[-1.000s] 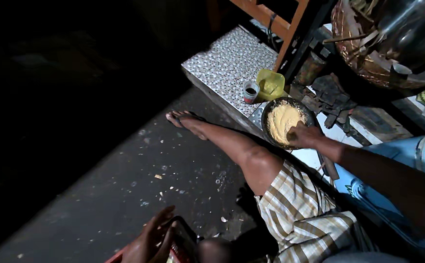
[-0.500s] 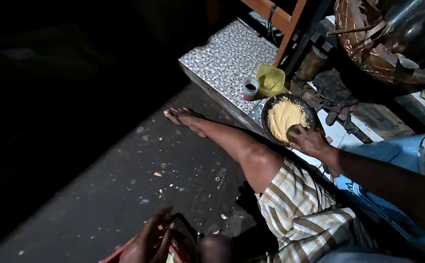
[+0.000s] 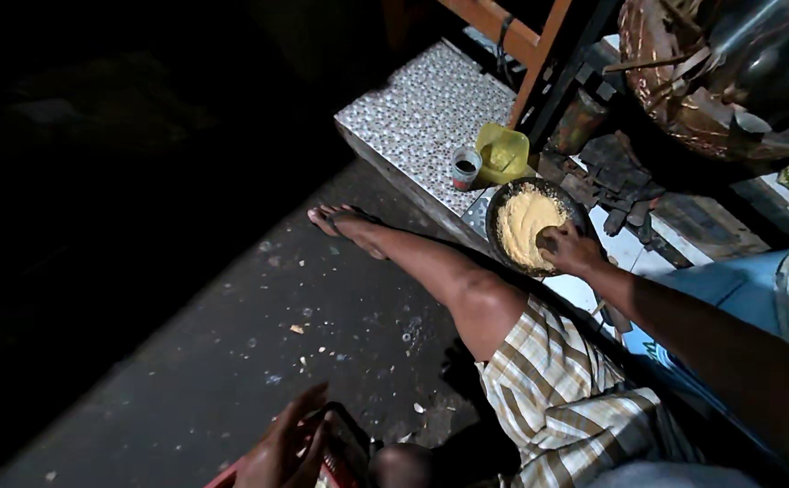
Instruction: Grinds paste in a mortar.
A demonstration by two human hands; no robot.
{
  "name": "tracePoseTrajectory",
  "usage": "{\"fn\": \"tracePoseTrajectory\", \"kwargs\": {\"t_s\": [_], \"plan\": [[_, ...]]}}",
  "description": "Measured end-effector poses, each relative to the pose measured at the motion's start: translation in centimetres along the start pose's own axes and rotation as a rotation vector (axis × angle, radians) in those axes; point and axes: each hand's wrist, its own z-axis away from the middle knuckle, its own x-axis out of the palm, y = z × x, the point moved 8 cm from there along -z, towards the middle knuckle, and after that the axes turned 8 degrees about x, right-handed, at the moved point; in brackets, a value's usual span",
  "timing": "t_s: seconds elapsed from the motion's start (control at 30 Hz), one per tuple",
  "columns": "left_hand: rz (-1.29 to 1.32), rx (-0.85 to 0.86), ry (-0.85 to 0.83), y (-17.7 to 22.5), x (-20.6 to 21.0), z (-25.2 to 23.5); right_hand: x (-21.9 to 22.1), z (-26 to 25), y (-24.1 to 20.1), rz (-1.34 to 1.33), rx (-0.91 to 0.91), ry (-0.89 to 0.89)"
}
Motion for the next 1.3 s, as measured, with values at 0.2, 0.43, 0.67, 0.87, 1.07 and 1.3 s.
{"fn": "tracePoseTrajectory", "kwargs": {"t_s": [0.2, 0.43, 0.67, 0.87, 1.07, 1.3], "plan": [[-0.006, 0.013, 0.01, 0.3, 0.0, -0.4, -3.0, -5.9, 3.3, -0.614, 0.179, -0.085], [0.008, -0.04, -0.015, -0.7, 0.4, -0.7, -0.1, -0.2, -0.1, -0.163, 0.098, 0.014], [0.003, 0.026, 0.008, 0.8, 0.1, -1.2, -2.1, -3.9, 0.5, -0.253, 0.131, -0.005], [0.001, -0.004, 0.005, -0.5, 0.2, 0.0, -0.3, 0.2, -0.1, -0.17, 0.117, 0.007], [0.018, 0.019, 0.02, 0.0, -0.2, 0.3, -1.5, -3.3, 3.3, -0.61, 0.248, -0.069], [-0.002, 0.01, -0.01, -0.1, 0.1, 0.8, 3.1, 2.7, 2.6, -1.069, 0.464, -0.291]]}}
